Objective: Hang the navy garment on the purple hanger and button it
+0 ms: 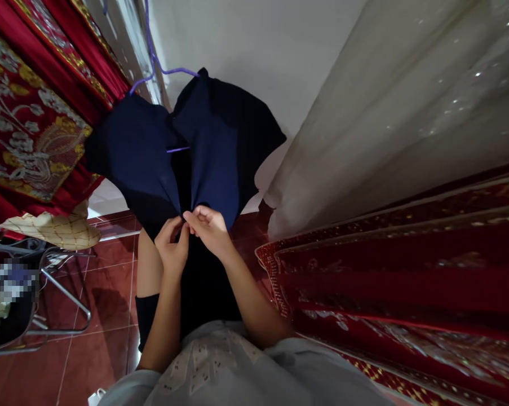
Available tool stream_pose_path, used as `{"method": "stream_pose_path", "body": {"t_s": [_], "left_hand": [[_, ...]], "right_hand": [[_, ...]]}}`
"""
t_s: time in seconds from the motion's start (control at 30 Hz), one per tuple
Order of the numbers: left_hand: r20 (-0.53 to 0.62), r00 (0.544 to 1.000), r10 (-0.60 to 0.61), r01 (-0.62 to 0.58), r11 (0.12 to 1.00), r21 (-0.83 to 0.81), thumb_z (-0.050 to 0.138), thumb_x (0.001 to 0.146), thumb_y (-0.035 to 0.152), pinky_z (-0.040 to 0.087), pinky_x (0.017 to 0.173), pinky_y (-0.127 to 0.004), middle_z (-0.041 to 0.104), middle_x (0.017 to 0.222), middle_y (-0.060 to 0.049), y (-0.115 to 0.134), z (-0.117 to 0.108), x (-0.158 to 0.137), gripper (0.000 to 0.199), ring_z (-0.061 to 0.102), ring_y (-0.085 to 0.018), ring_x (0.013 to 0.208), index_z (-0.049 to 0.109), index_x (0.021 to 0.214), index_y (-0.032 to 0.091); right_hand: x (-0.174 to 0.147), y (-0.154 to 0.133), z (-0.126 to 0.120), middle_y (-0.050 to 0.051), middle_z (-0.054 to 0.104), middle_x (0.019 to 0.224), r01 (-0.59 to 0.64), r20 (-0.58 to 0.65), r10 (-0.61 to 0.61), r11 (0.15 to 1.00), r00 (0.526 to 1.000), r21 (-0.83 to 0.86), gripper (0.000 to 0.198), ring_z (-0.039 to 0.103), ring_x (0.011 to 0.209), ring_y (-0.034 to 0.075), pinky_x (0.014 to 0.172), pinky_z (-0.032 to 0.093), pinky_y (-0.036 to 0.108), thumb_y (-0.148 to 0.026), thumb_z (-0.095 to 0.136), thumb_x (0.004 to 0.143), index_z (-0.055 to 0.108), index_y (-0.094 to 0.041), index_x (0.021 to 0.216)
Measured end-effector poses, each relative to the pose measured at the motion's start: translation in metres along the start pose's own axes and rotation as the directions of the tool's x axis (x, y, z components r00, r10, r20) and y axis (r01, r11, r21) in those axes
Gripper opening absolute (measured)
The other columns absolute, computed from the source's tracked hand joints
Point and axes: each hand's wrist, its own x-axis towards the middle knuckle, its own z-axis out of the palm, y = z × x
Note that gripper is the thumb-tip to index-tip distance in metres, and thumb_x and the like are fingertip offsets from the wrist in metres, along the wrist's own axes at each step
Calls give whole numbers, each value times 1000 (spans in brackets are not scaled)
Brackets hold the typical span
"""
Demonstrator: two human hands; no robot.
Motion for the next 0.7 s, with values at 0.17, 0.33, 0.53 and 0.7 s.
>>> {"method": "stream_pose_path", "body": {"t_s": [0.17,0.33,0.53,0.7], "left_hand": [[-106,992,69,-65,997,48,67,96,18,58,77,-29,68,92,-5,4,-4,2,15,67,-15,85,78,107,19],[-17,996,86,-85,995,59,60,98,14,56,79,-28,64,91,-4,0,-5,0,26,64,-14,85,76,117,22],[-71,997,-23,28,997,73,61,95,14,58,73,-24,63,91,-5,3,-3,-2,19,65,-15,84,75,108,18],[-57,991,-124,124,992,2,62,96,17,61,75,-23,64,98,-6,6,1,-2,16,68,-16,92,72,109,18]], "right_hand": [[-3,3,-5,-2,59,71,130,58,-123,980,991,-153,29,54,65,10,62,41,25,-44,76,85,61,-19,84],[-4,5,-6,-3,58,67,145,52,-136,960,989,-238,19,56,64,10,63,43,25,-35,63,92,60,-20,81],[-1,-2,-7,-1,63,56,-106,124,115,991,986,-76,19,54,48,9,47,38,21,-34,63,81,69,-16,80],[42,-41,-6,-1,61,51,-112,160,107,993,981,24,24,46,39,6,37,27,18,-39,73,72,71,-15,73]]}}
